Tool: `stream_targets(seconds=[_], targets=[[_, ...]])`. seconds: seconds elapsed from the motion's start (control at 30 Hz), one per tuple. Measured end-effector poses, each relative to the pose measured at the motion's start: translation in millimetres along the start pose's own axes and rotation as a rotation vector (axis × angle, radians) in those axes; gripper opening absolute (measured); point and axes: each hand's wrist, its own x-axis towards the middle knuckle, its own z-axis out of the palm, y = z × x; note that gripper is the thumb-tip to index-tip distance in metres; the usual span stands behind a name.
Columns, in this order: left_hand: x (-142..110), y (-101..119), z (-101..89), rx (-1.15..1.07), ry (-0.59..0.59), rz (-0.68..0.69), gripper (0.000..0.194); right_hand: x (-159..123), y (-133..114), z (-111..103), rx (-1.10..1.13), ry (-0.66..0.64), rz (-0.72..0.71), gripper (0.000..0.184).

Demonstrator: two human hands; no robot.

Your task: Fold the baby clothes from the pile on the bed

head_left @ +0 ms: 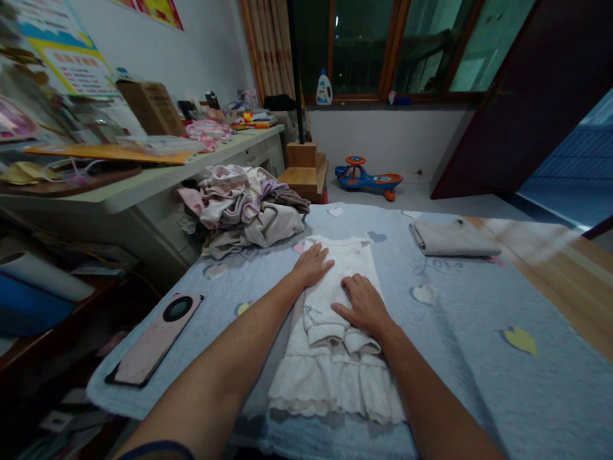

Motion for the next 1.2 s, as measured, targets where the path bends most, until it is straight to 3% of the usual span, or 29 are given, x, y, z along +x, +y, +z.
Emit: stream_targets(seconds=[0.1,0.2,0.4,0.53,0.73,0.9,1.03,1.2], targets=[[-17.1,12.1,-6.8,-0.002,0.038,0.019,0.060,-0.3,2.3,0.2,0.040,-0.006,-0.001,0.039],[-50.0,28.4,-11.7,-0.027,0.053,0.129,0.058,0.7,8.0,0.8,0.110,-0.013,-0.002,0.033],[-112.6,45.9,-13.7,-0.119,-0.046,0.275,0.064,-2.3,11.2,-9.4,0.144,-0.077,-0.018,0.024],[-122.8,46.0,-8.2,-0.111,-0.049,0.287,0.075,-19.7,-6.8,-15.3,0.005,-0.128,0.006,0.032],[-125.2,48.4,5.0,-0.040,0.029,0.298,0.072,-43.8,-21.4,4.0,-0.100,-0.010,0.048,0.044],[-133.0,54.5,-7.3,-0.062,0.020,0.296,0.060,-46.4,-18.3,3.5,-0.074,0.010,0.045,0.041],[-152.4,58.0,-21.6,-0.147,0.023,0.389,0.048,-58.1,-20.3,-8.3,-0.039,0.041,-0.009,0.041],[-175.0,56.0,-15.9,-0.182,-0.092,0.448,0.067,-76.7,-24.5,-8.6,-0.042,-0.125,-0.071,0.048]])
